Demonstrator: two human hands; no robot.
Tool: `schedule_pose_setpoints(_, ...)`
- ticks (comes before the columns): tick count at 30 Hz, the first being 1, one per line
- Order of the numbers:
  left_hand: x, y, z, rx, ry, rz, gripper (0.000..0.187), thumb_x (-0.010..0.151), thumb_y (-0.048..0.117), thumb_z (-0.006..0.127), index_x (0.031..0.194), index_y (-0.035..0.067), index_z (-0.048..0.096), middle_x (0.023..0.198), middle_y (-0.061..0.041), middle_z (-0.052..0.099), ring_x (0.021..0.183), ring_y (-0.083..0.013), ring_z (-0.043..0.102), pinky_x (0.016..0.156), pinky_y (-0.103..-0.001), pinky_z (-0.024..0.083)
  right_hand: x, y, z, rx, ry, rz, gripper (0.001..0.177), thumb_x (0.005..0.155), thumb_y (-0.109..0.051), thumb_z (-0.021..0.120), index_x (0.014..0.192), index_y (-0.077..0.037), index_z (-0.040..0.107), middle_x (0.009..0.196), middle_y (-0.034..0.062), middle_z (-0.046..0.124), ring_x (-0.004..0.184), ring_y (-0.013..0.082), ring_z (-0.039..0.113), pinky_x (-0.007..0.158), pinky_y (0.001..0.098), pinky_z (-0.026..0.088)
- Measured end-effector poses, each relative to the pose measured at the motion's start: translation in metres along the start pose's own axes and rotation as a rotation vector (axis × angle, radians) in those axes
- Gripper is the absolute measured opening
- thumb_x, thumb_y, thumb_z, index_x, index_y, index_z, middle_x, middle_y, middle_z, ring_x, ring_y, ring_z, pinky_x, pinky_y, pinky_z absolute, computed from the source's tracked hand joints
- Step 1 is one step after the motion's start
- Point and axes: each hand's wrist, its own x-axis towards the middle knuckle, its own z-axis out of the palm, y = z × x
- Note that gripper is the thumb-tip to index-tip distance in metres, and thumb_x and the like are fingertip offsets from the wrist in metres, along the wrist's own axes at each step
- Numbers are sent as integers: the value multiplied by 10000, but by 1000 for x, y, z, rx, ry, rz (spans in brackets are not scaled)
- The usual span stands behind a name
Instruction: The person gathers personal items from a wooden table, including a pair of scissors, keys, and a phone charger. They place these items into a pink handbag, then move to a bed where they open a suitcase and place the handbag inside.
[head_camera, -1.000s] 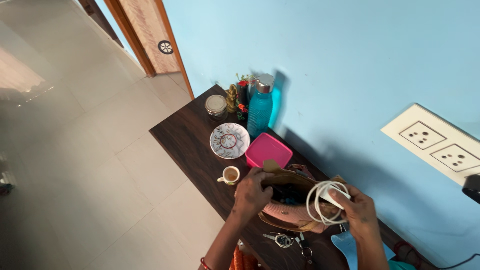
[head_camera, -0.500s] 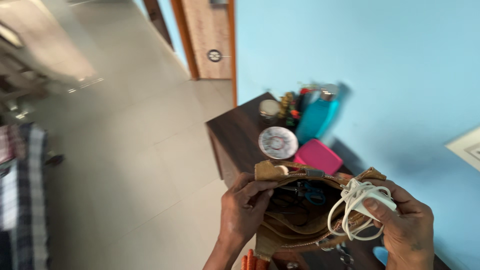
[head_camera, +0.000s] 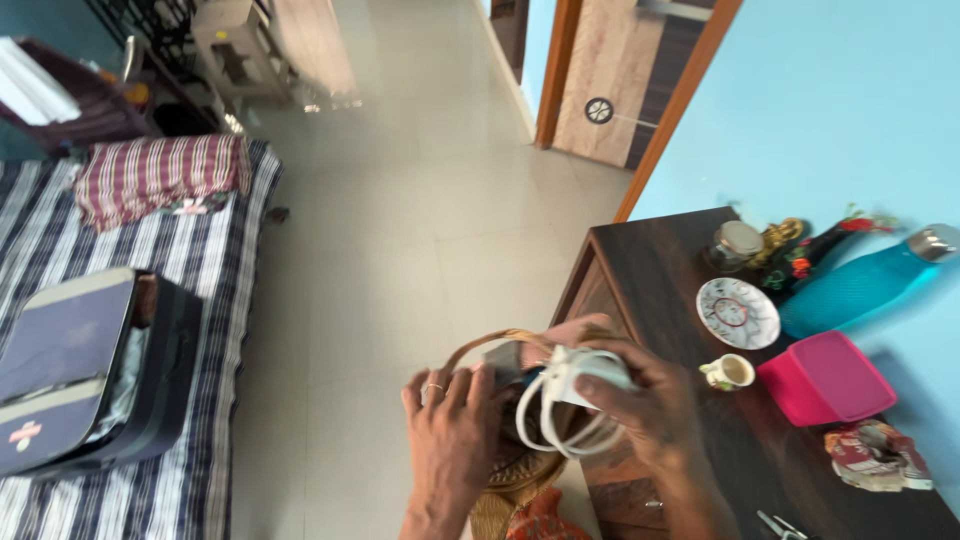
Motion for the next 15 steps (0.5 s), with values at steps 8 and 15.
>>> schedule_pose_setpoints(8, -17, -97, -34, -196, -29, -196, 152, 853, 218, 711, 936, 98, 667, 987, -72, 779, 717, -325, 703, 533, -425, 538, 51, 50, 90, 2, -248, 183, 382, 777, -237, 851, 1038, 31, 777, 727, 74, 751, 518, 67, 616, 428, 183, 419)
schedule_pose_setpoints(15, -11, -171, -74, -217, -109, -482, 205, 928, 299, 686, 893, 101, 724, 645, -92, 691, 591, -309, 661, 556, -435, 505, 109, 67, 195, -47, -480, 216, 408, 785, -282, 825, 1062, 12, 765, 757, 93, 765, 532, 89, 650, 412, 190, 435)
